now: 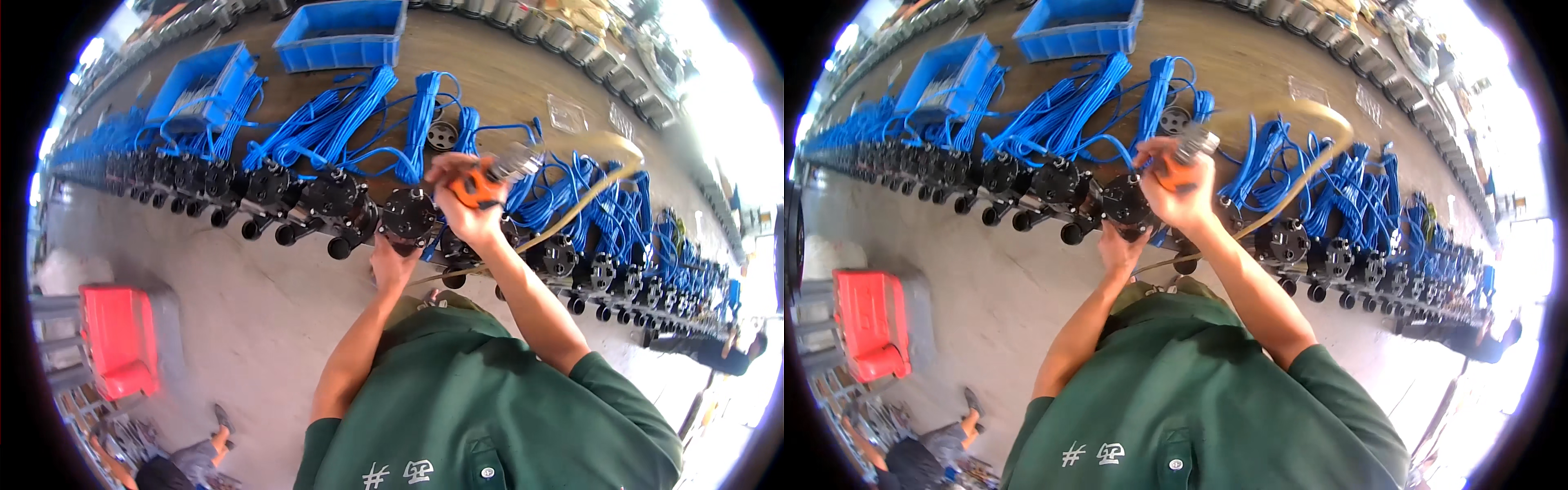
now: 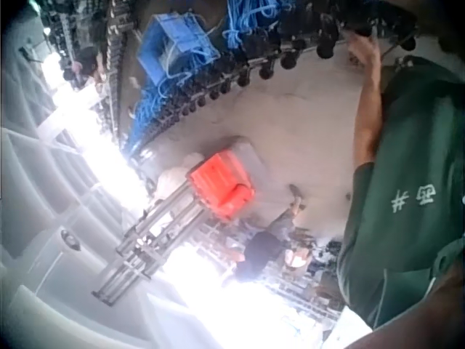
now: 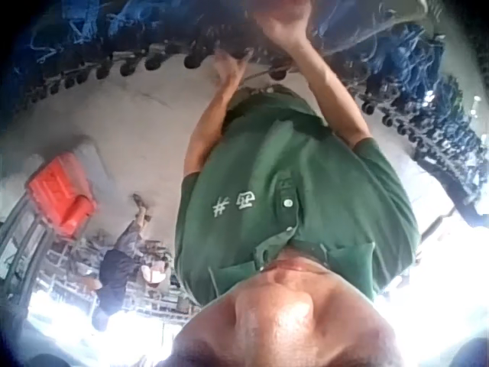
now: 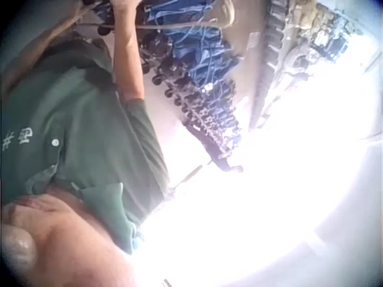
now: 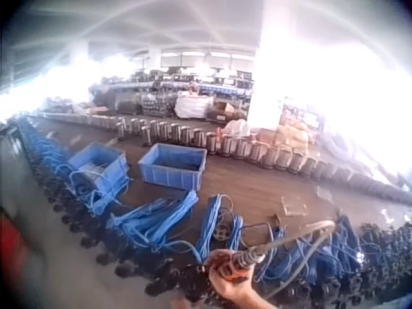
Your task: The person is assembling water pumps by inserting long metal rods into the pump housing and using a pneumatic tool to secure them.
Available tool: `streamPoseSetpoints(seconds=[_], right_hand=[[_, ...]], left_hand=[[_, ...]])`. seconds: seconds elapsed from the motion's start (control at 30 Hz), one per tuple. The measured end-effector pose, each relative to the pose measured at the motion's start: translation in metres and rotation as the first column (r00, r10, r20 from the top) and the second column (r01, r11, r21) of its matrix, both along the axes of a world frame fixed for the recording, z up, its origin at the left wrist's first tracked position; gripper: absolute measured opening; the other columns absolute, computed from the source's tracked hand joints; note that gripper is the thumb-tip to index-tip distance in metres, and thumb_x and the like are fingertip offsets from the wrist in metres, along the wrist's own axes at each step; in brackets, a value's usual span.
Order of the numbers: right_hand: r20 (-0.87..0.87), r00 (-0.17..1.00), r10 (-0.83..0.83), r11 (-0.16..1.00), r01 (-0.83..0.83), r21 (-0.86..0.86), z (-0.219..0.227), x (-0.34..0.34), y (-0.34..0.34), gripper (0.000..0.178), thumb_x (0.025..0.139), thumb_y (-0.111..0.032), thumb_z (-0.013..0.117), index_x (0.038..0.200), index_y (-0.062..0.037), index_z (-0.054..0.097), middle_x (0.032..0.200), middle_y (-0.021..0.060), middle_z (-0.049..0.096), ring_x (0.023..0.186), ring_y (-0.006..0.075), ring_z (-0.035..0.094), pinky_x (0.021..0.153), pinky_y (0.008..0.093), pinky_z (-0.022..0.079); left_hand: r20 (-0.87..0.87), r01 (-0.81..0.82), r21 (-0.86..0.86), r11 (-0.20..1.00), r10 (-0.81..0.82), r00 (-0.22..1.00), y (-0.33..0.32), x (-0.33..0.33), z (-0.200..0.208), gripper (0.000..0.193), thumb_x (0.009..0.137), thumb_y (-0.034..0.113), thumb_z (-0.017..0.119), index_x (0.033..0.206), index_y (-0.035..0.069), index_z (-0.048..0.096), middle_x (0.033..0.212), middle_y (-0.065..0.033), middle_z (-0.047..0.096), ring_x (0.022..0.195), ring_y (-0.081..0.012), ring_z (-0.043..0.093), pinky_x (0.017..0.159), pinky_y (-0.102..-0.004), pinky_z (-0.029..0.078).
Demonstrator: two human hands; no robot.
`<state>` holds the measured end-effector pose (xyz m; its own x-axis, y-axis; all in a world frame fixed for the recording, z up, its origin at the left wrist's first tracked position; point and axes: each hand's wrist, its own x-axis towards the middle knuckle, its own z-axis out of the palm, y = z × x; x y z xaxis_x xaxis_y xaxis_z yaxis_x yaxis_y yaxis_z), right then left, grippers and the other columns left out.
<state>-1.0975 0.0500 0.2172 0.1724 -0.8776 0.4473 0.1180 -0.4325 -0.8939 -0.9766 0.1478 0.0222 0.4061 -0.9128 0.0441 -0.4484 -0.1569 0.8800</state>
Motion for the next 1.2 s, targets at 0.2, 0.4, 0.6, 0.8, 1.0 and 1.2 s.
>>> streamPoseSetpoints(seconds=[0.2,0.4,0.6,0.8,1.0,1.2], right_hand=[[0.106,0.973,0.206,0.944,-0.226,0.239,-0.002,-0.006,0.046,0.018,0.081,0.006,0.058,0.098,0.0014,0.061,0.086,0.0097,0.066,0.07,0.0129,0.063,0.063,0.0267,0.052],[-0.045,0.961,0.271,0.96,-0.267,0.09,-0.022,0.0,0.046,0.025,0.077,0.01,0.056,0.101,0.0013,0.057,0.087,0.0121,0.063,0.071,0.0158,0.061,0.064,0.0292,0.053],[-0.107,0.978,0.18,0.975,-0.163,0.153,0.046,0.008,0.042,0.028,0.078,0.003,0.06,0.106,0.0022,0.057,0.086,0.0122,0.064,0.067,0.0138,0.06,0.062,0.027,0.053],[-0.082,0.99,-0.116,0.99,0.122,0.072,0.048,0.036,-0.033,0.031,0.077,0.002,0.053,0.108,0.0051,0.056,0.084,0.0134,0.06,0.064,0.0169,0.054,0.064,0.0342,0.05],[0.149,0.985,0.091,0.954,-0.13,0.271,0.004,0.061,-0.059,0.028,0.077,0.005,0.052,0.104,0.0026,0.056,0.085,0.0146,0.06,0.065,0.0192,0.057,0.063,0.0344,0.051],[0.026,0.973,0.231,0.942,-0.23,0.246,-0.008,0.056,-0.059,0.031,0.076,0.004,0.053,0.107,0.0014,0.054,0.091,0.0153,0.057,0.064,0.0192,0.055,0.064,0.0377,0.05]], left_hand=[[0.027,0.036,-0.002,0.999,-0.036,0.999,0.003,0.002,-0.011,0.106,0.064,0.024,0.091,0.149,0.0,0.032,0.126,-0.0252,0.062,0.109,-0.0444,0.065,0.09,-0.0471,0.055],[-0.053,0.092,0.011,0.996,-0.092,0.994,0.004,0.012,0.012,0.106,0.066,0.025,0.092,0.148,-0.005,0.031,0.121,-0.0235,0.065,0.104,-0.0424,0.067,0.086,-0.0444,0.056],[-0.001,0.085,-0.153,0.985,-0.086,0.996,0.001,0.021,0.017,0.119,0.056,0.029,0.098,0.149,-0.004,0.031,0.123,-0.0223,0.061,0.113,-0.0406,0.062,0.095,-0.0451,0.053],[-0.189,0.175,-0.271,0.947,-0.231,0.954,-0.019,0.029,0.027,0.124,0.051,0.024,0.097,0.153,0.004,0.031,0.138,-0.0207,0.053,0.125,-0.0389,0.057,0.106,-0.0446,0.048],[-0.226,0.225,-0.309,0.924,-0.301,0.926,-0.022,0.027,0.011,0.13,0.046,0.018,0.099,0.154,0.0,0.029,0.152,-0.0244,0.041,0.14,-0.0434,0.042,0.116,-0.0451,0.038],[-0.278,0.219,-0.322,0.921,-0.313,0.908,-0.02,0.031,0.011,0.129,0.049,0.015,0.098,0.155,0.001,0.026,0.153,-0.0252,0.039,0.141,-0.0441,0.04,0.117,-0.0443,0.036]])
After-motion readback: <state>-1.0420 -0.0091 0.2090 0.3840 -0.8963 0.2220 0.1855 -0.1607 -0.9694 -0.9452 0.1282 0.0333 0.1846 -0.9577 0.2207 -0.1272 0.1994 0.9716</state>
